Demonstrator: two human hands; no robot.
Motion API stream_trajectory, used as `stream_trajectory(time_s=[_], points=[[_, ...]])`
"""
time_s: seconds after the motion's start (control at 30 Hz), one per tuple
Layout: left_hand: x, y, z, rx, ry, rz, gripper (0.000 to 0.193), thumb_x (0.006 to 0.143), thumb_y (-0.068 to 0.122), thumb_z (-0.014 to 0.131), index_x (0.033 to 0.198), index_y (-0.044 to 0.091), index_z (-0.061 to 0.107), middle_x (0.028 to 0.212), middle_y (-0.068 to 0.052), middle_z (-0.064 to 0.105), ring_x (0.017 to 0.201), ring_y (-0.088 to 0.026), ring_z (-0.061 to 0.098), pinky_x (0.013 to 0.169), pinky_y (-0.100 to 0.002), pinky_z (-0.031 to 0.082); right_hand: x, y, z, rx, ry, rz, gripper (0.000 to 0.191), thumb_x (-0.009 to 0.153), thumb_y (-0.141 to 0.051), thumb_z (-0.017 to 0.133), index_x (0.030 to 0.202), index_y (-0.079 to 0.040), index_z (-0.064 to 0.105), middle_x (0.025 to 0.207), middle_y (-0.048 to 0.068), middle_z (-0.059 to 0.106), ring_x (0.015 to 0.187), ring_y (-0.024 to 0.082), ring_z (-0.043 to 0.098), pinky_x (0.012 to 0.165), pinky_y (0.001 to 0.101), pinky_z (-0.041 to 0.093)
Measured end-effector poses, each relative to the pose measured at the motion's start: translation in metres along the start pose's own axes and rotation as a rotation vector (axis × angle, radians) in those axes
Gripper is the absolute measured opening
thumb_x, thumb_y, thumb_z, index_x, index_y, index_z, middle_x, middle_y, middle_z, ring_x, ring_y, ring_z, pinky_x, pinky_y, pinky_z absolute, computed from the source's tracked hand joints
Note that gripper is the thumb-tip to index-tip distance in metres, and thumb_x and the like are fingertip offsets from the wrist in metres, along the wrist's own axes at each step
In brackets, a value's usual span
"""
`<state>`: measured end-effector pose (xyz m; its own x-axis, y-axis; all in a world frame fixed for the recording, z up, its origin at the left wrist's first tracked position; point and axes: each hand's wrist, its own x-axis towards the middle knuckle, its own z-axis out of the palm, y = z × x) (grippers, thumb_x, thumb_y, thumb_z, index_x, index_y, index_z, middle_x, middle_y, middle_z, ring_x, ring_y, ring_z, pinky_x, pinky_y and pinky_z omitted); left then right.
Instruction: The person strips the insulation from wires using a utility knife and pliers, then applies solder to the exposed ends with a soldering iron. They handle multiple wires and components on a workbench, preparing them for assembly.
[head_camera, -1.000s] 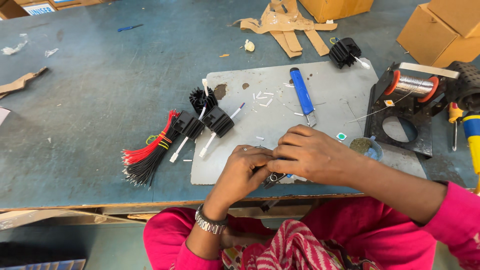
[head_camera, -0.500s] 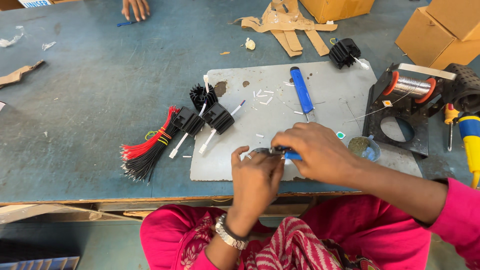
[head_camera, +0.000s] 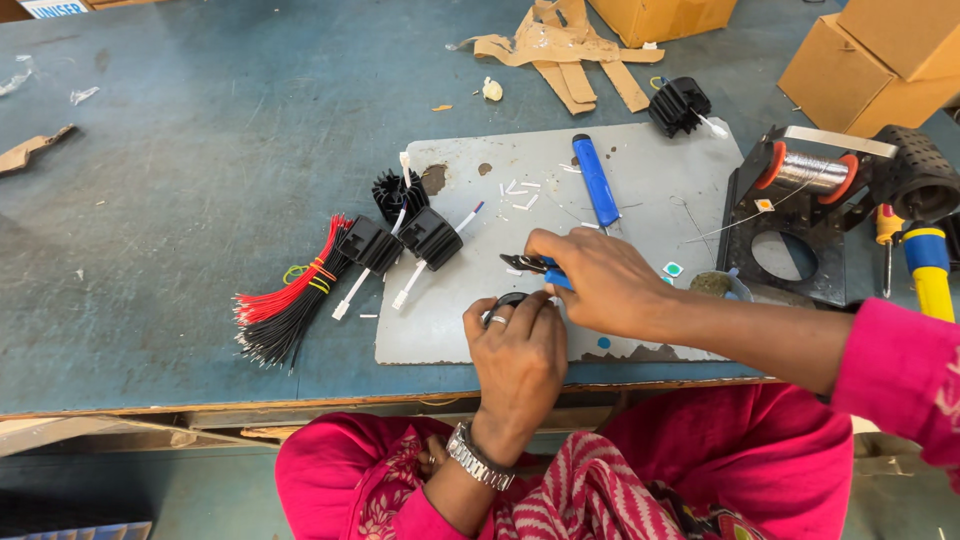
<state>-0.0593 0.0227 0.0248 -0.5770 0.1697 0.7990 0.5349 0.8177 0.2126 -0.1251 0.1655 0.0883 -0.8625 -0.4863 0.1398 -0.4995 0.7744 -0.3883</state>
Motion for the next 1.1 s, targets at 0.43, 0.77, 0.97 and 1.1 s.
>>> stream_trajectory(time_s=[0.43, 0.77, 0.97, 1.1], points=[[-0.009, 0.004, -0.007, -0.047, 0.054, -0.072, 0.005, 0.091, 0.007, 0.072, 0.093, 0.003, 0.071, 0.099, -0.009, 0.063, 0.075, -0.022, 0.061, 0.094, -0.045, 0.042, 0.052, 0.03, 0.018, -0.041, 0.457, -0.18, 0.036, 0.081, -0.003, 0.074, 0.114, -0.01, 0.058, 0.095, 0.017, 0.066, 0.093, 0.04, 0.062, 0.079, 0.0503, 0.048], [-0.006, -0.004, -0.02, -0.248, -0.047, -0.29, 0.013, 0.092, 0.013, 0.07, 0.099, 0.006, 0.076, 0.084, -0.003, 0.067, 0.075, -0.021, 0.064, 0.098, -0.046, 0.036, 0.084, 0.052, -0.009, -0.223, 0.402, -0.114, 0.028, 0.087, -0.02, 0.082, 0.105, -0.009, 0.064, 0.091, 0.011, 0.062, 0.084, 0.036, 0.064, 0.067, 0.0484, 0.048], [0.001, -0.011, -0.032, -0.35, -0.207, -0.385, 0.017, 0.093, 0.013, 0.067, 0.104, 0.007, 0.078, 0.084, -0.005, 0.068, 0.078, -0.024, 0.064, 0.094, -0.043, 0.036, 0.048, 0.045, -0.011, -0.147, 0.324, -0.141, 0.027, 0.08, 0.0, 0.073, 0.105, -0.009, 0.067, 0.099, 0.014, 0.063, 0.084, 0.038, 0.064, 0.071, 0.0461, 0.049], [0.01, -0.025, -0.036, -0.448, -0.289, -0.421, 0.01, 0.089, 0.016, 0.071, 0.092, 0.008, 0.077, 0.083, -0.004, 0.072, 0.076, -0.023, 0.066, 0.098, -0.044, 0.035, 0.017, 0.029, -0.009, 0.166, 0.186, -0.097, 0.022, 0.088, -0.013, 0.075, 0.107, -0.007, 0.068, 0.096, 0.009, 0.069, 0.083, 0.024, 0.066, 0.073, 0.0368, 0.052]])
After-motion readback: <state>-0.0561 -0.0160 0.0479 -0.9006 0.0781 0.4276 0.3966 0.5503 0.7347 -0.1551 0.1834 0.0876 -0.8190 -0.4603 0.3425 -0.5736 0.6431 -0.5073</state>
